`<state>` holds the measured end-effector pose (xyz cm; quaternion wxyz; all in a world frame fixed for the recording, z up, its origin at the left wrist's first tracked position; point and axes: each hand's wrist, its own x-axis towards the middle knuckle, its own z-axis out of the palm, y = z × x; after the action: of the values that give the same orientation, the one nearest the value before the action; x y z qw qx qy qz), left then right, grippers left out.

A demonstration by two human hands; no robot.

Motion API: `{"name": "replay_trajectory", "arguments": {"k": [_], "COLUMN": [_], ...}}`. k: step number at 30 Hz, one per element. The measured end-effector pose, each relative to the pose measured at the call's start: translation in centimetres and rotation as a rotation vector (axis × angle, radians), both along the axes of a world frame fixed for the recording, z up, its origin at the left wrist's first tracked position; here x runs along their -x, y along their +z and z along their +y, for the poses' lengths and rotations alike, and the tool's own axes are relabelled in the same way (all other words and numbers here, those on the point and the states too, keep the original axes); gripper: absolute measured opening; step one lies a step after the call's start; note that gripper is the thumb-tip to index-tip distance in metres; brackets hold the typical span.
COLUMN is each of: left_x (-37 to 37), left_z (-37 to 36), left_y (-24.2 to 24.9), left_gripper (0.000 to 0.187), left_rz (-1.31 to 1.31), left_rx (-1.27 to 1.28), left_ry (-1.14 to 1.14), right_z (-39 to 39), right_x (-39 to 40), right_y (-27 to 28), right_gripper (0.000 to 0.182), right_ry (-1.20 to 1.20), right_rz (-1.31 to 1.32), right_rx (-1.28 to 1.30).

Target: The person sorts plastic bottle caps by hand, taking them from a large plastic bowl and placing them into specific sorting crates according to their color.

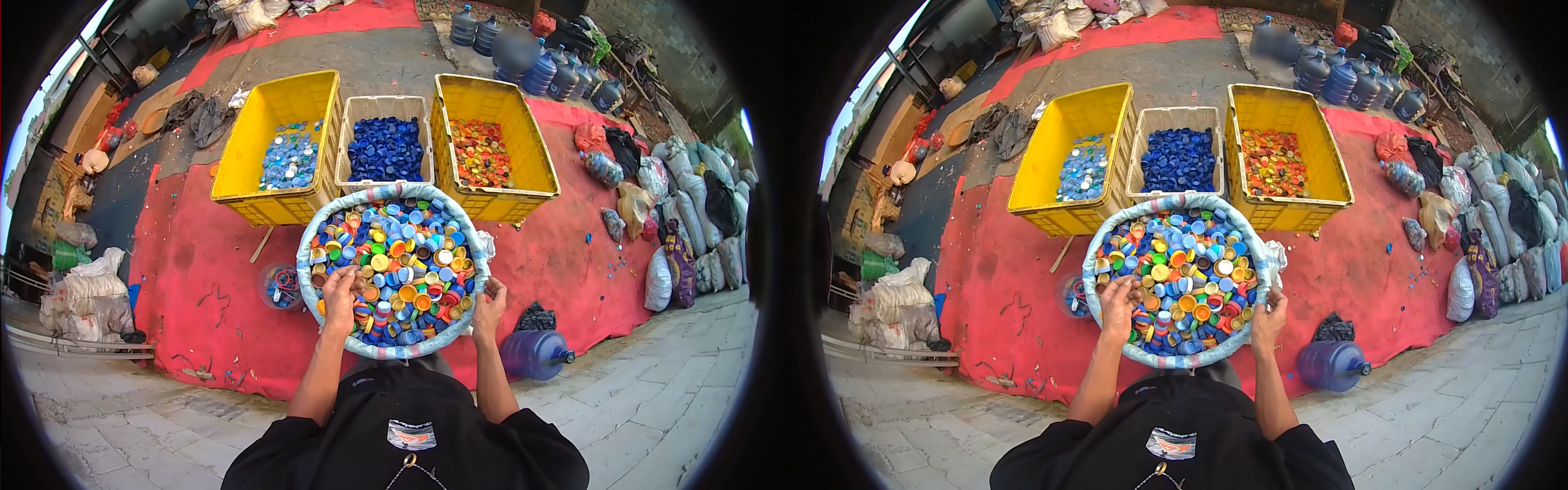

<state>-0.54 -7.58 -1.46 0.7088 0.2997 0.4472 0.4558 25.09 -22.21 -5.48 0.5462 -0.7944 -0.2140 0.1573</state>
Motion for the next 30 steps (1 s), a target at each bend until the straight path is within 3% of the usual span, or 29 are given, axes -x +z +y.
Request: {"name": "replay_trajectory", "arguments": {"k": [3,12,20,30], "left_x": [0.9,2.7,4.0,5.3], "left_z": [-1.3,-4.8,-4.3,-2.0], "left_y": [0.2,-0.4,-1.2,-1.2], "left_gripper": [0.016,0.015,0.020,0.017], "left_rz": [0.088,0.202,0.261,0.283], "left_rx": [-0.016,-0.041,-0.112,-0.217], "left_ry": [-0.056,-0.262,-0.413,-0.465], "right_z": [0.6,0.5,1.7,3.6], "right_x": [2.7,7.6,8.5,8.2], "right_y": [2.3,1.4,1.8,2.2], "right_gripper": [0.039,0.040,0.047,0.054], "right_ry": [-0.041,0.145,0.181,0.174], "right_rz": [-0.447,-0.471,-0.658,-0.687], "right_rx": [0.208,0.191,0.311,0.432]}}
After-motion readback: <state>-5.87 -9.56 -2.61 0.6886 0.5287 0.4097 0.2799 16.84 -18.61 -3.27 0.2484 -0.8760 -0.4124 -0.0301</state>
